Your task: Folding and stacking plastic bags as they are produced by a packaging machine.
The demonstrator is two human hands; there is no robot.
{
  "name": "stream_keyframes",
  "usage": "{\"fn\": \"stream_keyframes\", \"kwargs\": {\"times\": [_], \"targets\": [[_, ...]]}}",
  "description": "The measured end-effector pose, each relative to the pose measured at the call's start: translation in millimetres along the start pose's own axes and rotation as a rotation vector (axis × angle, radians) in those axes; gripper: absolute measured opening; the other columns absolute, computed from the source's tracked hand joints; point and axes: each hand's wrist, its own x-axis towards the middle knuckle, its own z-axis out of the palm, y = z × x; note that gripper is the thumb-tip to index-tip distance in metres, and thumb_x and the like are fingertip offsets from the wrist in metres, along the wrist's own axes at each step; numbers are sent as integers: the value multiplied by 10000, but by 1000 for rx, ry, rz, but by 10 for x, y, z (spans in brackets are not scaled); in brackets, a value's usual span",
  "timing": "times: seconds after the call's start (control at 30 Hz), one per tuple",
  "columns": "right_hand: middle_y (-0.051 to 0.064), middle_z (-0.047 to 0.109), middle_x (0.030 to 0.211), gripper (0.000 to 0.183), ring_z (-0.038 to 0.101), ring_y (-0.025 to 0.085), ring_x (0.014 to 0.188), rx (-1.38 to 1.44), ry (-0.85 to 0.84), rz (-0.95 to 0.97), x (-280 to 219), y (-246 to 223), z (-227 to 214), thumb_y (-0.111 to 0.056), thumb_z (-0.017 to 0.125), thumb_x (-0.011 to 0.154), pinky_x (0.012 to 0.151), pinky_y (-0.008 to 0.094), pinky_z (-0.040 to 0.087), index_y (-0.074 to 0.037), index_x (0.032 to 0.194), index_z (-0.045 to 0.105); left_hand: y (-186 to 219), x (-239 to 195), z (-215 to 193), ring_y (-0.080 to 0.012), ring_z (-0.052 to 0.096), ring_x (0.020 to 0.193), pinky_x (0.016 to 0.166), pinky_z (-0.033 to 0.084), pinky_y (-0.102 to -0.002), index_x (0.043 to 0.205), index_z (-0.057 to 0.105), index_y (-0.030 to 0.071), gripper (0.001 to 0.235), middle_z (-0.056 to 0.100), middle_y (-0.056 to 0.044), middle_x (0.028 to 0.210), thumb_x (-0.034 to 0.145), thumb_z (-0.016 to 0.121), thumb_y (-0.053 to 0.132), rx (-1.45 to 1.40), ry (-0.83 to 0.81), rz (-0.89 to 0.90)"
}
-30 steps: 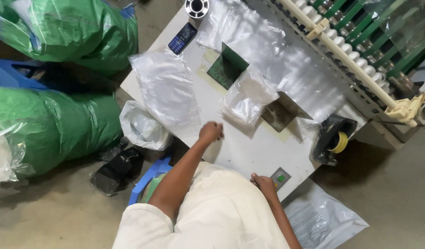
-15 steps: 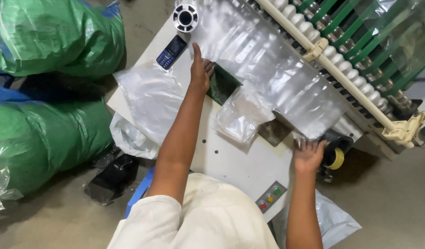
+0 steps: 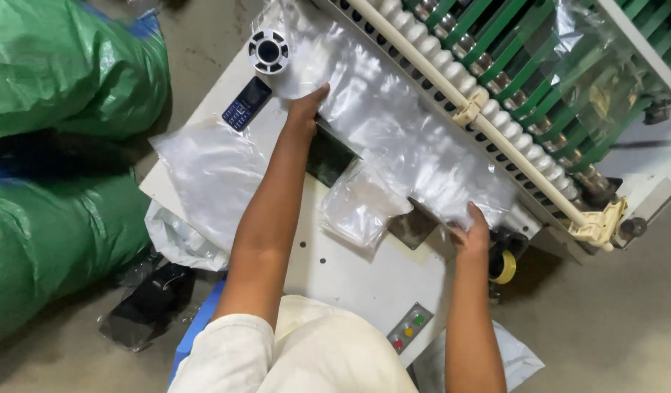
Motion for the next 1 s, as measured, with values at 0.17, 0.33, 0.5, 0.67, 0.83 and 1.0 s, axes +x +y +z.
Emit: {"fn": "stream_keyframes", "kwargs": {"times": [0.17,0.33,0.5,0.67,0.83,1.0], "targets": [[250,561,1282,788,665,397,1181,289,304,-620,129,76,-400,44,906,729,870,548,563,-24,1396,492,301,-637,-21,-370,528,1269,1108,414,-534,1357,532,-148,830,537,-317,1327,722,884,254,-201,98,296],[288,566,1309,693,620,405,1262,279,435,-926,-802,-104,-810,92,827,804,1043,507,543,24,1401,482,205,-1520,-510,-142,570,1128,1096,443,-407,1258,662,24,392,667,-118,1181,906,811,109,-186,-68,870],[61,669,1377,702,706,239,1280,199,1,-832,-1854,-444,-1128,26,782,730,1073,327,651,-47,1397,576,-696,-2610,-1198,-167,684,991,900,570,-342,1087,739,75,273,746,-39,1026,860,775,221,336,-622,468],[24,687,1313,621,692,192,1215,110,-115,-850,-1956,-604,-1577,-22,788,748,1053,381,613,-95,1346,636,-1786,-2972,-1293,-272,678,1116,949,540,-408,1291,609,75,537,710,-103,1147,815,724,295,581,-734,161],[42,616,1425,680,608,219,1340,-2,-359,-873,-2274,-455,-1773,-66,814,785,1184,434,551,-102,1415,561,-2974,-1608,-1430,-300,630,1198,981,507,-467,1388,540,95,649,658,-137,1311,833,770,342,804,-773,327],[55,631,1167,496,590,186,1108,-79,-641,-829,-2114,86,-2032,-67,874,714,1022,392,500,-82,1131,607,-2024,-2639,-1511,-386,743,972,931,514,-499,1258,618,7,628,740,-198,1047,890,752,498,1715,-505,845]]}}
